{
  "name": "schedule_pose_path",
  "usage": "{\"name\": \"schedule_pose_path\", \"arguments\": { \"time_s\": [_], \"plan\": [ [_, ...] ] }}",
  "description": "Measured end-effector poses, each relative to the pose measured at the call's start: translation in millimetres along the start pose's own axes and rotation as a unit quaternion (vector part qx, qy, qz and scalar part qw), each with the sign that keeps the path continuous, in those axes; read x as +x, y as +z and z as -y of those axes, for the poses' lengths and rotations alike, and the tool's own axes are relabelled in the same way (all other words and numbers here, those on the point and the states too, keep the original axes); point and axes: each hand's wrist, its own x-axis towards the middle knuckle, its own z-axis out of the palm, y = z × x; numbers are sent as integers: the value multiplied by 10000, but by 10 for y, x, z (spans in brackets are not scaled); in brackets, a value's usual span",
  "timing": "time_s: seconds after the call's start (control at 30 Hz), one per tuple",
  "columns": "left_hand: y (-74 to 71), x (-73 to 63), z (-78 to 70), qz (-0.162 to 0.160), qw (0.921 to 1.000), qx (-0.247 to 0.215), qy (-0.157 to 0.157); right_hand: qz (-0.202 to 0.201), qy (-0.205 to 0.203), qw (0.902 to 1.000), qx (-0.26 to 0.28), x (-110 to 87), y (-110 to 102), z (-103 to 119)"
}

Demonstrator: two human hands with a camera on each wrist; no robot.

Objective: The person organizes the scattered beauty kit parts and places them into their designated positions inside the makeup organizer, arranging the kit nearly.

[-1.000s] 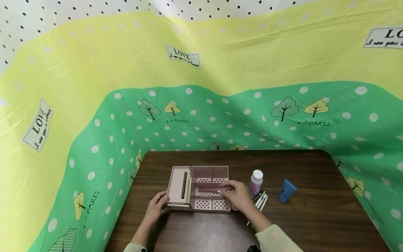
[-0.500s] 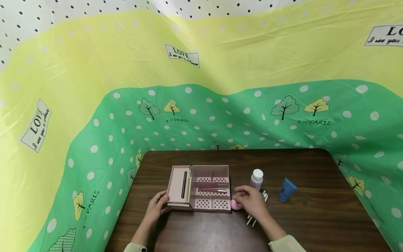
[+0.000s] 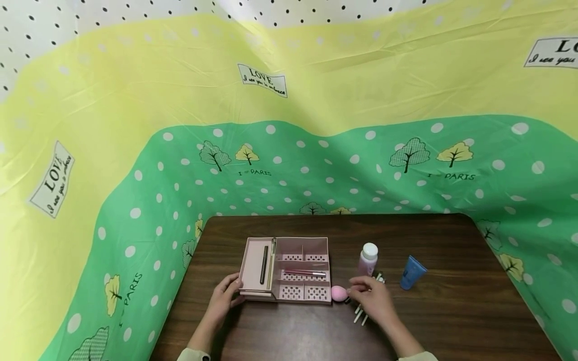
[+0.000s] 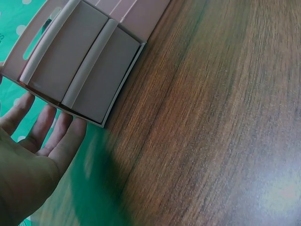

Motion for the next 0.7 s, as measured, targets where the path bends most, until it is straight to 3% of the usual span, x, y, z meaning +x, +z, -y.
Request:
{"name": "schedule_pose_path", "arguments": {
  "time_s": [0.3, 0.5, 0.7],
  "plan": [
    [-2, -8, -19, -8, 10000, -70, -36, -1, 686, 9967, 443, -83, -25, -240],
    [-6, 4, -6, 22, 10000, -62, -62, -46, 753, 9950, 657, -107, -48, -381],
    [-8, 11, -2, 32, 9999, -106, -50, -187, 908, 9947, 450, -108, -90, -488]
  ]
}}
